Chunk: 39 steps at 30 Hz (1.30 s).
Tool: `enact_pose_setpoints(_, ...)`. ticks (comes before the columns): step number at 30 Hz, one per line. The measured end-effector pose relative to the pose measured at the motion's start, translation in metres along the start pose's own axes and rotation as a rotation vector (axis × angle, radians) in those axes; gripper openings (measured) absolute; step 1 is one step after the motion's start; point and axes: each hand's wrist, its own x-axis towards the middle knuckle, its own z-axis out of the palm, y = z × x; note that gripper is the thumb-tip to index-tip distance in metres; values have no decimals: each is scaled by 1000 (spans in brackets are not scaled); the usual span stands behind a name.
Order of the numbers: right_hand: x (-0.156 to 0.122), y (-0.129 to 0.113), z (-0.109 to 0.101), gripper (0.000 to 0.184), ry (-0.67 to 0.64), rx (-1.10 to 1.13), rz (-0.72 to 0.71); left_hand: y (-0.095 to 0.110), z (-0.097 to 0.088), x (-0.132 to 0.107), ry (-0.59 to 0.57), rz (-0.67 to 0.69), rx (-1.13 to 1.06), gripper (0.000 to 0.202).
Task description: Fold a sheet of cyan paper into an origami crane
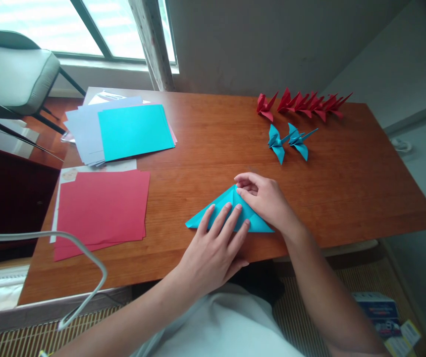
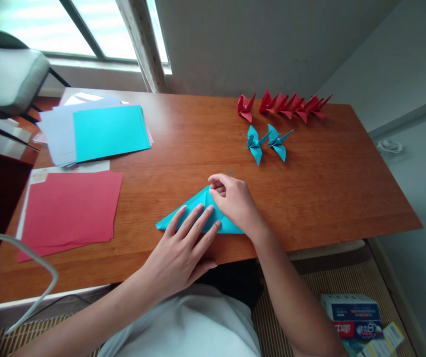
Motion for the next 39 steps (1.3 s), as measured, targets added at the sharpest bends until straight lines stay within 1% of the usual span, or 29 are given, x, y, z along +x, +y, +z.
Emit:
enact_pose_setpoints(3,1,-1,-1,19,-9,-38,11,1,-1,0,-2,6,1,69)
enact_pose_setpoints(10,2,-6,-3,22,-42,-171,-54,-1,-1,-1,-9,8,-1,71)
enact_pose_setpoints(14,2,-6,-3,22,-52,-188,-83,-3,-1,0,-15,13,-7,72)
enact_pose_setpoints(18,2,-5,-3,21,-66,-183,-80,-6,-2,1,-27,24,-23,72)
enact_pose_setpoints(20,2,-4,-2,22,-44,-196,-96,-7,-2,1,-32,24,-28,72)
enact_pose_setpoints(23,2,-1,-2,22,11,-281,-156,-9,-2,2,-44,23,-31,74)
enact_pose_setpoints(27,-5,0,-3,22,27,-363,-204,-10,-3,2,-60,23,-35,74)
enact_pose_setpoints(30,-14,-5,-5,23,40,-410,-186,-10,-4,3,-77,28,-37,74)
enact_pose_setpoints(33,-21,-14,-3,24,39,-555,-117,-9,-5,4,-83,23,-30,76)
enact_pose_setpoints(36,-23,-22,-1,26,-11,-698,-37,-6,-6,4,-93,6,-29,77)
enact_pose_setpoints(39,-22,-22,2,26,-56,-718,-45,-4,-6,1,-101,-11,-30,79)
